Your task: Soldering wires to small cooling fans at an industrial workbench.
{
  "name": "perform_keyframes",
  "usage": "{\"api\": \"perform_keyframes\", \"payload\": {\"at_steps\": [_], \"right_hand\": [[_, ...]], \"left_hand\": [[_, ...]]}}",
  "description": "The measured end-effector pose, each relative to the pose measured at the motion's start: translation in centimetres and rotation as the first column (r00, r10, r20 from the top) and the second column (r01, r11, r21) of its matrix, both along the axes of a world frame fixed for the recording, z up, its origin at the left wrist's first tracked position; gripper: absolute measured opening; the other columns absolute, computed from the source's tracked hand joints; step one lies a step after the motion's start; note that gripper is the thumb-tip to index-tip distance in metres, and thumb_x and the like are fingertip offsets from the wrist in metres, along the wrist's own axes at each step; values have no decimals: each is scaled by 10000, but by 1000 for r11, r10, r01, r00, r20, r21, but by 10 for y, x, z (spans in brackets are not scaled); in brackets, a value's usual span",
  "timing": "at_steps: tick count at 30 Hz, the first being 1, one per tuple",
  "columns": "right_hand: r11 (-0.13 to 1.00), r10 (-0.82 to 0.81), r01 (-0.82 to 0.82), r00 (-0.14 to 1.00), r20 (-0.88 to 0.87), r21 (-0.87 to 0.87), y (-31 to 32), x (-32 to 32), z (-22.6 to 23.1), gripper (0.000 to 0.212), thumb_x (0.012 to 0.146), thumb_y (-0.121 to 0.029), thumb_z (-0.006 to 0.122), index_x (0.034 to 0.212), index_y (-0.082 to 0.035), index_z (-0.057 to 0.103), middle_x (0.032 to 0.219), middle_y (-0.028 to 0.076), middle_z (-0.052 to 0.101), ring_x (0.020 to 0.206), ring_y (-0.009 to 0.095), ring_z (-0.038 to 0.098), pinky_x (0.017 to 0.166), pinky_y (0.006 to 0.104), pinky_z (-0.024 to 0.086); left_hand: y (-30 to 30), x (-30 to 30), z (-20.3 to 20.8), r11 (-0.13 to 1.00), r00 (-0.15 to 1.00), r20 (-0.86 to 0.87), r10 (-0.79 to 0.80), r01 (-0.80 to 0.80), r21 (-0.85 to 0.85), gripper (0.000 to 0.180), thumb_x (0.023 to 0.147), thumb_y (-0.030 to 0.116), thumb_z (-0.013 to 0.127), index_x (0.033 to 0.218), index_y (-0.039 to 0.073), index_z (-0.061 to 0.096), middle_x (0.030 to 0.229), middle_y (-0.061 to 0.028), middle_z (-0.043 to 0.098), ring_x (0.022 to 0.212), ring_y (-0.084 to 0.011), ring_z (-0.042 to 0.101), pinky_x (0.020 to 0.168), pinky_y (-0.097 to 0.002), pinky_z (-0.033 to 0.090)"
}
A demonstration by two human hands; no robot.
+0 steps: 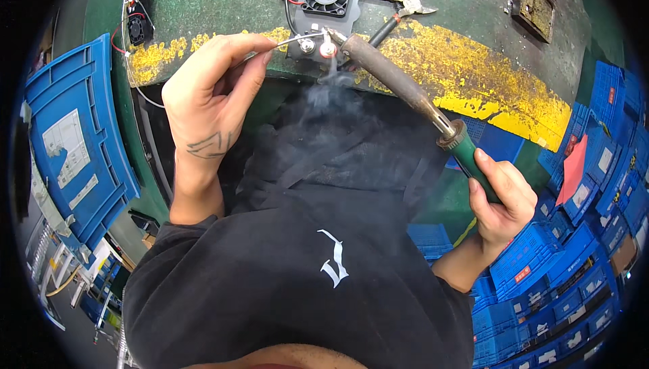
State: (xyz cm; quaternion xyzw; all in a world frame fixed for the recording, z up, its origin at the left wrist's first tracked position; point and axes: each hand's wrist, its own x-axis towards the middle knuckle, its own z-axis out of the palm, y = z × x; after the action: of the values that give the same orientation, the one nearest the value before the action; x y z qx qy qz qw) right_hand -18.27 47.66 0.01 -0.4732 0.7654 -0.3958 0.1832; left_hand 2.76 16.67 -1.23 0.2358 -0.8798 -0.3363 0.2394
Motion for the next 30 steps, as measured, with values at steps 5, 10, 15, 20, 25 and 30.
{"api": "perform_keyframes", "payload": {"at_steps": [5, 10, 15, 20, 25, 30], "right_hand": [[1000, -1, 1, 1000, -5, 13, 0, -1, 1, 471, 727, 119, 733, 1195, 71, 722, 805, 132, 678, 680, 181, 619, 642, 273, 470], [1000, -5, 5, 1000, -2, 11, 0, -1, 0, 476, 719, 122, 735, 1193, 75, 722, 816, 137, 685, 684, 184, 624, 647, 273, 474], [1000, -5, 5, 1000, -7, 2, 1, -1, -1, 473, 717, 123, 733, 1188, 80, 722, 821, 139, 687, 682, 183, 622, 647, 272, 473], [1000, -12, 12, 1000, 2, -7, 1, 0, -2, 472, 715, 124, 730, 1186, 81, 723, 812, 132, 679, 677, 176, 613, 641, 269, 466], [1000, -24, 24, 1000, 14, 7, 1, 0, -2, 477, 712, 126, 730, 1186, 75, 726, 802, 125, 672, 669, 169, 603, 632, 266, 455], [1000, -15, 15, 1000, 8, 8, 0, 0, -2, 476, 713, 125, 732, 1186, 73, 726, 800, 124, 669, 670, 169, 602, 634, 267, 457]], "left_hand": [[-2, 2, 3, 994, 998, -2, 55, -55, 90, 142, 850, -13, 757, 979, 34, 722, 862, -78, 707, 621, -161, 618, 587, -254, 499], [-5, 7, -4, 984, 995, -35, 90, -84, 154, 154, 850, -15, 764, 992, 29, 724, 876, -78, 713, 633, -138, 619, 595, -241, 498], [-5, 7, -7, 982, 993, -69, 94, -81, 172, 158, 847, -23, 766, 991, 29, 728, 889, -75, 721, 652, -135, 634, 608, -237, 508], [-4, 8, -3, 981, 994, -43, 97, -89, 173, 154, 846, -22, 766, 987, 28, 729, 883, -73, 718, 647, -129, 630, 607, -236, 505], [-4, 7, 0, 980, 994, -21, 108, -103, 173, 142, 853, -17, 761, 984, 28, 730, 865, -65, 712, 633, -121, 612, 595, -232, 491], [-3, 7, 2, 984, 996, 9, 84, -84, 157, 131, 858, -15, 760, 978, 27, 732, 836, -58, 699, 614, -110, 582, 579, -230, 473]]}}
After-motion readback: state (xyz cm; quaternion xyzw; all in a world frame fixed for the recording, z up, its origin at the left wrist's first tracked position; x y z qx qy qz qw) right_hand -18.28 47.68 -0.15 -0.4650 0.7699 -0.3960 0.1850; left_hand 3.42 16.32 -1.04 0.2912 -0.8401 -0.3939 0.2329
